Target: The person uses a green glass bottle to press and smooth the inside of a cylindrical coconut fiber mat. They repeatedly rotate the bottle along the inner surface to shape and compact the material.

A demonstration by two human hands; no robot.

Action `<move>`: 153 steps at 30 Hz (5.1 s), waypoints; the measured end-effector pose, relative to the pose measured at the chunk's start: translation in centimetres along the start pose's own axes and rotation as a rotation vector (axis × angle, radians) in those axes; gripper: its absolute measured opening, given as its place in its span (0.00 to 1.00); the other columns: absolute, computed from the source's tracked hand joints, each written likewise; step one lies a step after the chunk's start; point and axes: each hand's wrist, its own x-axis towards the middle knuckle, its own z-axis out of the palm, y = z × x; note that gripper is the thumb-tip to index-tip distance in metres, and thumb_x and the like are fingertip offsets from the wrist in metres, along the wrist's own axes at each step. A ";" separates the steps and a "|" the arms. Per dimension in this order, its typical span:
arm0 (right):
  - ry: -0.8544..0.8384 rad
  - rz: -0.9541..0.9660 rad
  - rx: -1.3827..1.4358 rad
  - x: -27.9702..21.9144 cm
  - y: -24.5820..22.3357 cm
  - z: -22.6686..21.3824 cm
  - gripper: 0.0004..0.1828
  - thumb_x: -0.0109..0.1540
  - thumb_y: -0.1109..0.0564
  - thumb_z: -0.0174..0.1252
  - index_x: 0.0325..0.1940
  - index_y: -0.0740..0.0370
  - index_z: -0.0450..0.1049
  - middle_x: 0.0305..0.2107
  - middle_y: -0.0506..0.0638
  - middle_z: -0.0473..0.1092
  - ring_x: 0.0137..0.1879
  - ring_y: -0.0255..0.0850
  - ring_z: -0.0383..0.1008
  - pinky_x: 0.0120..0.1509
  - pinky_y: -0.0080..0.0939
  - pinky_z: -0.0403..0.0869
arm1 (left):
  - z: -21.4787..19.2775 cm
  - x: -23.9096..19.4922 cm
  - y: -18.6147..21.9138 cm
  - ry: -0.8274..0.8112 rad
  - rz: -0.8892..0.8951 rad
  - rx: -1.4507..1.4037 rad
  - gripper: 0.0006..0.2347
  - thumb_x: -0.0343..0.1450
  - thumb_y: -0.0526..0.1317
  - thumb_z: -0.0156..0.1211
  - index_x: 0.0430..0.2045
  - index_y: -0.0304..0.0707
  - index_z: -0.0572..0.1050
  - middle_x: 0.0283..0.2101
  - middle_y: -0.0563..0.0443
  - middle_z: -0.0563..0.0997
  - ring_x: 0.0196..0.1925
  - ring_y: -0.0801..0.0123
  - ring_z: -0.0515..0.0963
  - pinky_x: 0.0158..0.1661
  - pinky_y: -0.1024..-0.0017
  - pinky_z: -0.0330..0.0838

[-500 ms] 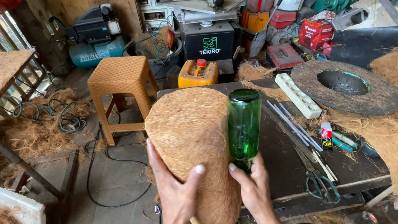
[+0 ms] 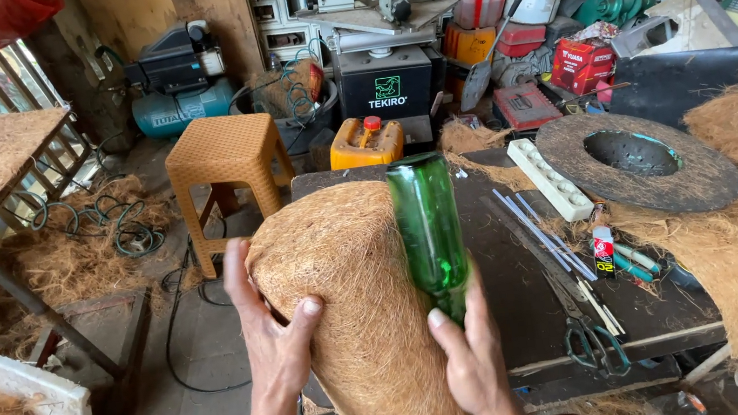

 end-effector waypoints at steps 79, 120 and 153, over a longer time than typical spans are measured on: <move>0.061 -0.317 0.167 1.0 -1.8 -0.5 0.47 0.51 0.66 0.58 0.72 0.63 0.46 0.60 0.62 0.60 0.63 0.50 0.65 0.62 0.46 0.73 | -0.8 -6.2 -4.4 0.253 -0.922 -0.565 0.35 0.63 0.50 0.50 0.70 0.57 0.52 0.73 0.55 0.59 0.72 0.61 0.63 0.57 0.51 0.69; -0.667 0.455 0.216 -17.0 5.1 -5.3 0.40 0.52 0.56 0.65 0.68 0.63 0.63 0.56 0.54 0.75 0.62 0.40 0.74 0.65 0.35 0.67 | 4.1 -20.1 -11.3 0.318 -0.555 -0.409 0.17 0.68 0.31 0.50 0.52 0.34 0.72 0.52 0.46 0.79 0.55 0.61 0.76 0.57 0.64 0.66; -0.544 0.266 -0.839 -4.2 10.2 8.1 0.19 0.71 0.47 0.44 0.60 0.55 0.51 0.28 0.60 0.76 0.28 0.64 0.75 0.35 0.65 0.72 | -1.1 -11.0 -8.6 0.010 0.339 0.460 0.06 0.67 0.31 0.54 0.35 0.35 0.73 0.35 0.40 0.76 0.39 0.46 0.72 0.40 0.56 0.67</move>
